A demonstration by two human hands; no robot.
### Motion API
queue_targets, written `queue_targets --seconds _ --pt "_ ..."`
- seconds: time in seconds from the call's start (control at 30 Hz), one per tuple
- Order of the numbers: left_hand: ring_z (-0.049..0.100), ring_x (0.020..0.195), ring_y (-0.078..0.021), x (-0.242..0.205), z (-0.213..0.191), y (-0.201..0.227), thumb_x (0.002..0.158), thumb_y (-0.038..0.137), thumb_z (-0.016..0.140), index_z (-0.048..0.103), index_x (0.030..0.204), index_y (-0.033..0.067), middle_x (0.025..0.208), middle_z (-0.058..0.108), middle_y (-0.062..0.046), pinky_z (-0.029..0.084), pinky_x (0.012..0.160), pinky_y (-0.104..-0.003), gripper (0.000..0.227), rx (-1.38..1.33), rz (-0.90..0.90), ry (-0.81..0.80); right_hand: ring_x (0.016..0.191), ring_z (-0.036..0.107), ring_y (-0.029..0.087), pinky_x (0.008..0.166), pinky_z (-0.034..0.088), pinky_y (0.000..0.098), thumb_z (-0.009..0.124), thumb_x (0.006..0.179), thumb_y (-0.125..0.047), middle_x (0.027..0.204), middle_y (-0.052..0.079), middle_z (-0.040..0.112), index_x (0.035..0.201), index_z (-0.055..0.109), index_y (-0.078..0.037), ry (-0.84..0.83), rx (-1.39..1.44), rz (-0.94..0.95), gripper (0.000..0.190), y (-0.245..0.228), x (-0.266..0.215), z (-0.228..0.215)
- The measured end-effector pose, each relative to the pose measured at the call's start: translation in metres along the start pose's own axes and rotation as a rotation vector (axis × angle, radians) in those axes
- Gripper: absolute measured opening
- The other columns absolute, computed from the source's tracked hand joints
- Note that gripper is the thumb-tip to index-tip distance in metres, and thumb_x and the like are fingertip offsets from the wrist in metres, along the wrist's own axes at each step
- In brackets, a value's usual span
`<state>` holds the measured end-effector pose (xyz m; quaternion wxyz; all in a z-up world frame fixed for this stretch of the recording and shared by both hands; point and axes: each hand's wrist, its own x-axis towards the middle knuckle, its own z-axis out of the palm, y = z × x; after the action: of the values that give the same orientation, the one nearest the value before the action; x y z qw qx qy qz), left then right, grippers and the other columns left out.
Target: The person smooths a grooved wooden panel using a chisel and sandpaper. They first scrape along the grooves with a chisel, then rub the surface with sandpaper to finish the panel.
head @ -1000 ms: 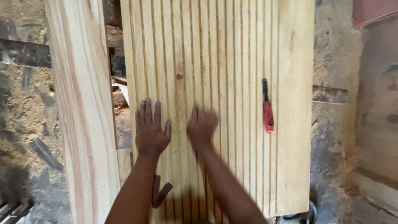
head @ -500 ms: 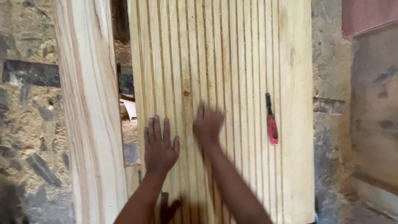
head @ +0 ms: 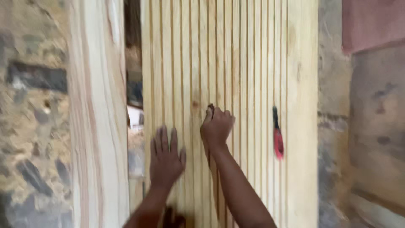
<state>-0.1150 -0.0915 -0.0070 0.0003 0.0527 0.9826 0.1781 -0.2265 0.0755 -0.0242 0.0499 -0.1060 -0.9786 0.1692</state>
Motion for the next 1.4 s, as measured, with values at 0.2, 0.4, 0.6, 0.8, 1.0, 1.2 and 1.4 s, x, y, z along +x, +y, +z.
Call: queue_targets --seconds 0.2,0.4,0.6,0.8,1.0,1.2,1.4 --pt "0.026 0.151 -0.0430 -0.007 0.014 -0.003 0.098 0.041 0.050 0.038 0.154 0.0032 0.161 0.029 -0.028 0.024 0.122 -0.058 0.069 0.018 0.000 -0.031 0.096 0.064 0.039 0.098 0.035 0.0619 0.045 0.103 -0.025 0.091 0.019 0.072 0.099 0.067 -0.006 0.182 -0.028 -0.104 0.030 -0.026 0.216 0.056" --pt "0.026 0.151 -0.0430 0.001 0.012 -0.004 0.095 0.041 0.052 0.038 0.153 0.0022 0.160 0.029 -0.028 0.021 0.121 -0.058 0.071 -0.020 0.000 -0.013 0.098 0.058 0.046 0.093 0.036 0.0601 0.043 0.104 -0.022 0.109 0.027 0.068 0.128 0.065 0.000 0.140 -0.004 -0.212 0.039 -0.008 0.169 0.050" --pt "0.025 0.151 -0.0428 0.000 0.009 -0.006 0.096 0.040 0.052 0.037 0.154 0.0019 0.161 0.028 -0.028 0.021 0.122 -0.059 0.071 -0.029 0.020 0.004 0.093 0.058 0.037 0.106 0.032 0.0600 0.040 0.103 -0.024 0.090 0.020 0.066 0.122 0.069 -0.004 -0.077 0.029 -0.015 0.040 0.002 -0.015 -0.006" --pt "0.026 0.151 -0.0426 -0.010 0.008 -0.003 0.097 0.039 0.053 0.037 0.155 0.0024 0.162 0.028 -0.028 0.021 0.122 -0.058 0.071 -0.005 0.015 -0.018 0.089 0.056 0.030 0.090 0.040 0.0524 0.046 0.105 -0.018 0.087 0.016 0.063 0.102 0.065 -0.007 0.026 -0.035 0.043 0.023 -0.035 0.150 0.030" --pt "0.026 0.151 -0.0432 -0.004 0.006 -0.006 0.095 0.039 0.054 0.036 0.154 0.0020 0.161 0.028 -0.028 0.020 0.121 -0.058 0.072 -0.029 0.020 -0.033 0.085 0.059 0.030 0.098 0.040 0.0495 0.047 0.106 -0.020 0.083 0.013 0.066 0.104 0.069 -0.010 -0.095 -0.035 0.078 0.024 -0.016 0.073 0.020" --pt "0.026 0.152 -0.0441 -0.017 0.003 -0.005 0.097 0.041 0.053 0.036 0.155 0.0032 0.162 0.028 -0.028 0.023 0.123 -0.058 0.071 -0.060 0.005 -0.058 0.090 0.061 0.027 0.093 0.042 0.0489 0.051 0.097 -0.012 0.093 0.013 0.072 0.112 0.073 -0.006 0.021 -0.271 0.006 0.027 -0.051 0.144 0.016" --pt "0.025 0.151 -0.0445 -0.013 0.003 -0.003 0.098 0.041 0.052 0.037 0.155 0.0018 0.161 0.028 -0.029 0.023 0.122 -0.060 0.070 0.008 0.027 -0.070 0.077 0.058 0.032 0.081 0.039 0.0490 0.056 0.101 -0.018 0.081 0.016 0.066 0.101 0.071 -0.003 -0.018 -0.020 0.017 0.021 -0.001 0.057 0.022"
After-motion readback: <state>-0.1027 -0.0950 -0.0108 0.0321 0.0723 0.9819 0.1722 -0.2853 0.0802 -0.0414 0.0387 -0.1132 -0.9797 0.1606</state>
